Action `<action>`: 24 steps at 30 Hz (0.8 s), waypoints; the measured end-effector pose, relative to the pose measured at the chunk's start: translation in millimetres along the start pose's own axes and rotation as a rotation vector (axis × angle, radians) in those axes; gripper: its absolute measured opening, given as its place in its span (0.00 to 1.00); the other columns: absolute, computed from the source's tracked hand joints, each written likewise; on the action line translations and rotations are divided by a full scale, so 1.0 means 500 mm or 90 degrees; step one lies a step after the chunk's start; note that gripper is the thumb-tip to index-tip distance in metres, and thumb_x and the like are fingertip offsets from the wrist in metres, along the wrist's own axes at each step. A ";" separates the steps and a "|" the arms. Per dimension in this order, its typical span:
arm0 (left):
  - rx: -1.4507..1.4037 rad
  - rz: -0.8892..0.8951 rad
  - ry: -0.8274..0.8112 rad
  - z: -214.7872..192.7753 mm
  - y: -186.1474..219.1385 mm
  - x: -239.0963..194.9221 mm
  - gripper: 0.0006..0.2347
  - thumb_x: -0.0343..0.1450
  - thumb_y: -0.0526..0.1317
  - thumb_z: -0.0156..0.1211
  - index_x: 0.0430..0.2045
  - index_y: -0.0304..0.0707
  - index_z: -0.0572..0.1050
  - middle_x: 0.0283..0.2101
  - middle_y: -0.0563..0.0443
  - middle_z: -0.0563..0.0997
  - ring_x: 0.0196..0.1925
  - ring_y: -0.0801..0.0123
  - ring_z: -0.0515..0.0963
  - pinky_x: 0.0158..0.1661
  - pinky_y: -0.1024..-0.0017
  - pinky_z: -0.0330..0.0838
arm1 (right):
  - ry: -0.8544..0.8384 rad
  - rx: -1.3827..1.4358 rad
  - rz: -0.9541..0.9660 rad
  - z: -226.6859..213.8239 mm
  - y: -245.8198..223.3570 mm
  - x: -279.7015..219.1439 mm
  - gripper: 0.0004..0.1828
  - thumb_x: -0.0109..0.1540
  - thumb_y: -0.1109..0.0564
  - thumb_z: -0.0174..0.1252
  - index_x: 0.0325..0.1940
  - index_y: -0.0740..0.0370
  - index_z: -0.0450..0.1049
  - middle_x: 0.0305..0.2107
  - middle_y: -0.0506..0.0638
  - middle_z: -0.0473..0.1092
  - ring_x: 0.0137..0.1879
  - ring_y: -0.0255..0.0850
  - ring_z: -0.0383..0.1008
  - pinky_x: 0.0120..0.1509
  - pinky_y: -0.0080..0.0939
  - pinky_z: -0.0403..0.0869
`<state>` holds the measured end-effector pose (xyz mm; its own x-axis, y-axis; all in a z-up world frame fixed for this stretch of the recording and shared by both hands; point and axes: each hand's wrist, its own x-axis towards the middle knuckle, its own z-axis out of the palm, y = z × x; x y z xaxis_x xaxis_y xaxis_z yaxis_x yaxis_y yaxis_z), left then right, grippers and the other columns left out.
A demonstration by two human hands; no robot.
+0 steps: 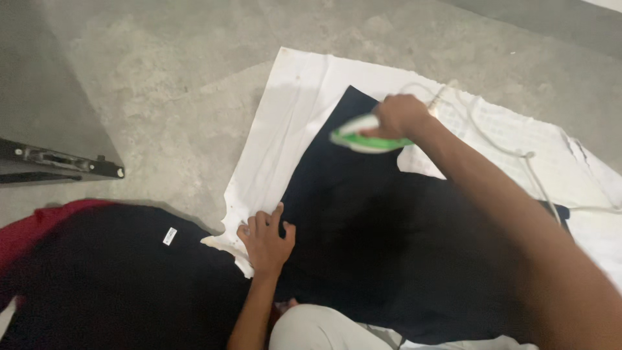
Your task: The person irons a black t-shirt laid on a white cloth on the floor, smoothing the fabric and using a green and white iron. The person flips the shirt to iron the other side and then places it on a pile of other clothes.
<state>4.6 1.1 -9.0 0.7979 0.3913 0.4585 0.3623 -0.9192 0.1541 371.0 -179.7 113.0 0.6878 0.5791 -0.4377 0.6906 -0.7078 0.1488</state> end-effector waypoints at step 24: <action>0.005 -0.006 -0.018 0.001 -0.002 -0.011 0.14 0.66 0.46 0.56 0.44 0.58 0.83 0.30 0.56 0.68 0.34 0.66 0.68 0.47 0.59 0.55 | 0.033 -0.053 0.024 0.056 0.014 -0.059 0.47 0.61 0.11 0.40 0.48 0.50 0.84 0.36 0.58 0.82 0.45 0.55 0.85 0.50 0.56 0.81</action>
<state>0.3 -0.1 -12.1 0.8082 0.4005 0.4318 0.3730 -0.9155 0.1509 349.3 -212.9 102.3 0.7229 0.5743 -0.3843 0.6787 -0.6944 0.2390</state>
